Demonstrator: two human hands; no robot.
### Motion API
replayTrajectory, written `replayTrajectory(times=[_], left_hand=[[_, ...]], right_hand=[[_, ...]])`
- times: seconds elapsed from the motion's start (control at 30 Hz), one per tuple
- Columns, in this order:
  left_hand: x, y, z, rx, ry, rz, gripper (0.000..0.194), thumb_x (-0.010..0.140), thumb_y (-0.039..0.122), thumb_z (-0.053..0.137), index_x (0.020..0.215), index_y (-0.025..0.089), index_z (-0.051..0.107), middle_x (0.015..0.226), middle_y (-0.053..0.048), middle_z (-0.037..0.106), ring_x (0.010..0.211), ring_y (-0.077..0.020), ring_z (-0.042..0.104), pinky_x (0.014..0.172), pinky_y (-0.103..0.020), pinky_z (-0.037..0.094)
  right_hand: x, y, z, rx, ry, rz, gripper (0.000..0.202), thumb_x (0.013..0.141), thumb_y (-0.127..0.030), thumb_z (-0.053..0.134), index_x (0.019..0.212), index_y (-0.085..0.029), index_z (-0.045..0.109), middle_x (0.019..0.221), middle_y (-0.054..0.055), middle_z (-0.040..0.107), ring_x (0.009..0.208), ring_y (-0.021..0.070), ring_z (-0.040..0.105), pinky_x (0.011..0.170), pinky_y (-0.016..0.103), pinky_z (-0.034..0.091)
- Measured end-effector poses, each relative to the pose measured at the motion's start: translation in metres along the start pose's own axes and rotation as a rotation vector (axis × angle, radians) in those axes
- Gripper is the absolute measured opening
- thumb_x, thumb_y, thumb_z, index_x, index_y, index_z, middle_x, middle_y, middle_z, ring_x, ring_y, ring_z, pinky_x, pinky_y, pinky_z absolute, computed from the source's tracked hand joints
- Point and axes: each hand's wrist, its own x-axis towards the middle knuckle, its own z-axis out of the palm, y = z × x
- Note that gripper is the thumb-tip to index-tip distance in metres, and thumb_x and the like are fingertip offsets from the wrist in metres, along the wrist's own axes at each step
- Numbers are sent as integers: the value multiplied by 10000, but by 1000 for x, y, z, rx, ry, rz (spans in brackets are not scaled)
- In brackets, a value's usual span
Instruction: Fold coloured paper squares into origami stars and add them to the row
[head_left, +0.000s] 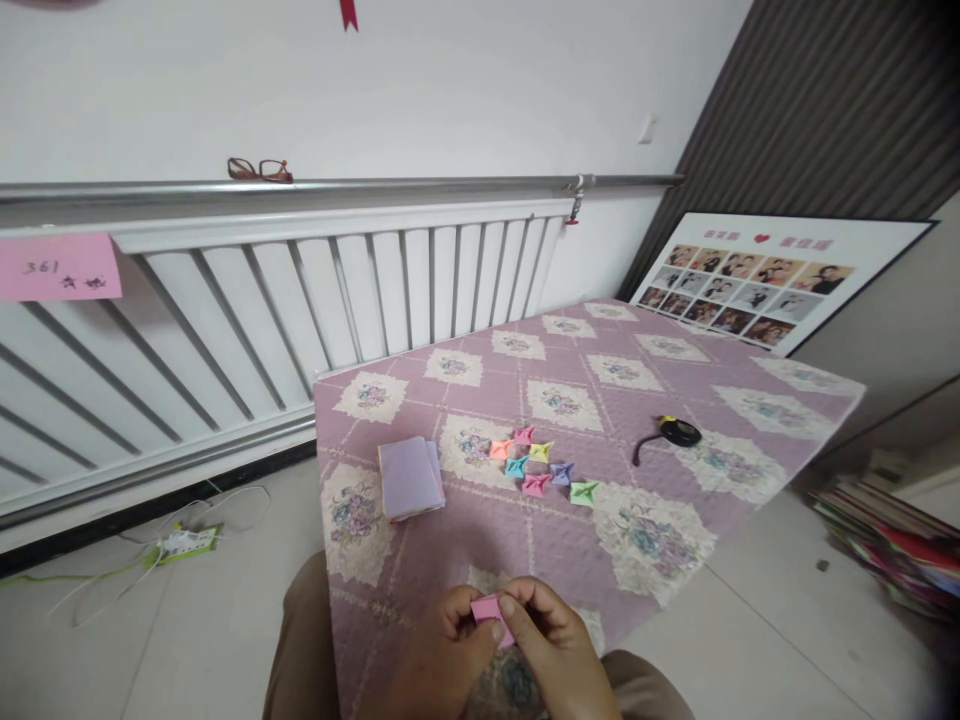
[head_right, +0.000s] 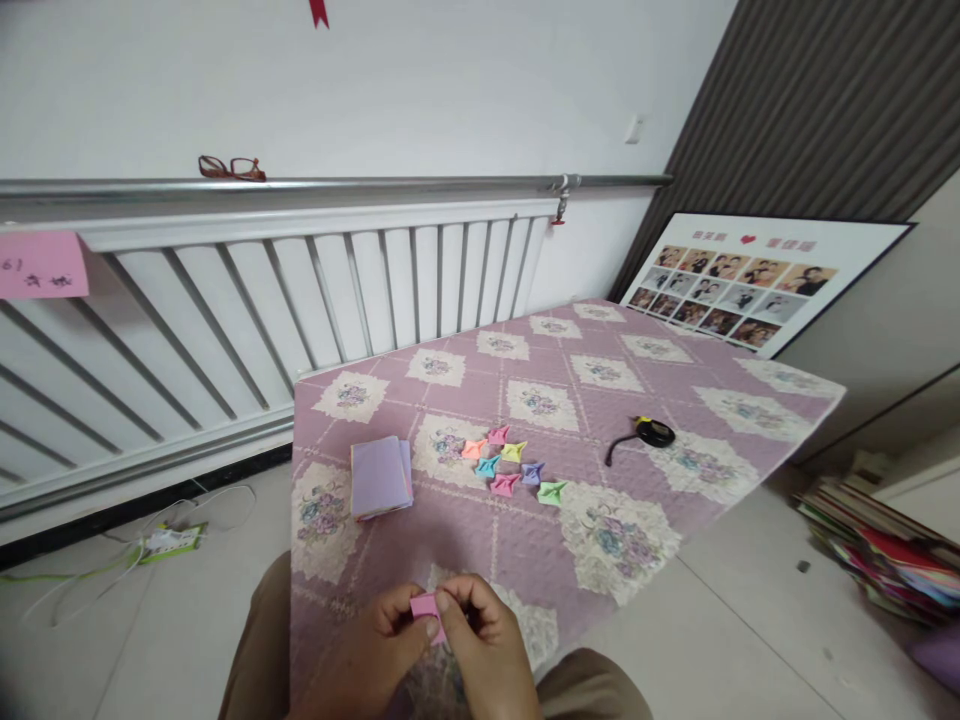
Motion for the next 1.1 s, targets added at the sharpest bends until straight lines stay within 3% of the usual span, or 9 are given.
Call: replayTrajectory(times=[0.2, 0.47, 0.67, 0.83, 0.97, 1.1], left_hand=[[-3, 6, 1, 135, 41, 17, 95, 741, 236, 569, 676, 179, 530, 617, 44, 447, 638, -146, 445, 597, -264, 307], [-1, 2, -1, 166, 22, 74, 128, 759, 275, 529, 678, 176, 523, 627, 35, 435, 642, -147, 431, 597, -264, 308], [0, -3, -1, 276, 81, 103, 142, 764, 244, 557, 649, 182, 502, 619, 43, 440, 644, -139, 418, 596, -255, 293], [-1, -3, 0, 148, 15, 97, 106, 761, 248, 573, 724, 151, 593, 648, 28, 488, 657, -140, 445, 620, -253, 345], [-3, 3, 1, 50, -76, 65, 186, 737, 246, 576, 830, 124, 681, 711, -8, 587, 685, -156, 503, 644, -259, 377], [-1, -2, 1, 86, -50, 28, 156, 729, 253, 574, 725, 126, 666, 669, -9, 583, 668, -157, 505, 631, -261, 368]], right_hand=[[3, 8, -3, -25, -46, 0, 424, 735, -594, 711, 646, -187, 628, 573, -28, 534, 587, 137, 454, 591, 242, 366], [2, 7, -3, -15, -28, -4, 437, 743, -591, 708, 617, -185, 608, 576, -30, 524, 595, 131, 440, 590, 237, 354], [0, 14, 0, 35, 6, 48, 461, 736, -614, 701, 604, -192, 569, 557, -48, 477, 565, 114, 383, 560, 233, 330], [3, 16, -1, 46, 49, 50, 478, 695, -626, 724, 583, -191, 558, 550, -45, 479, 563, 115, 384, 542, 230, 327], [6, 14, -3, 65, 86, 59, 467, 684, -617, 735, 587, -195, 560, 546, -46, 481, 548, 112, 386, 516, 222, 325], [6, 12, -1, 104, 97, 89, 466, 658, -622, 750, 592, -201, 563, 530, -51, 487, 520, 114, 413, 500, 221, 338]])
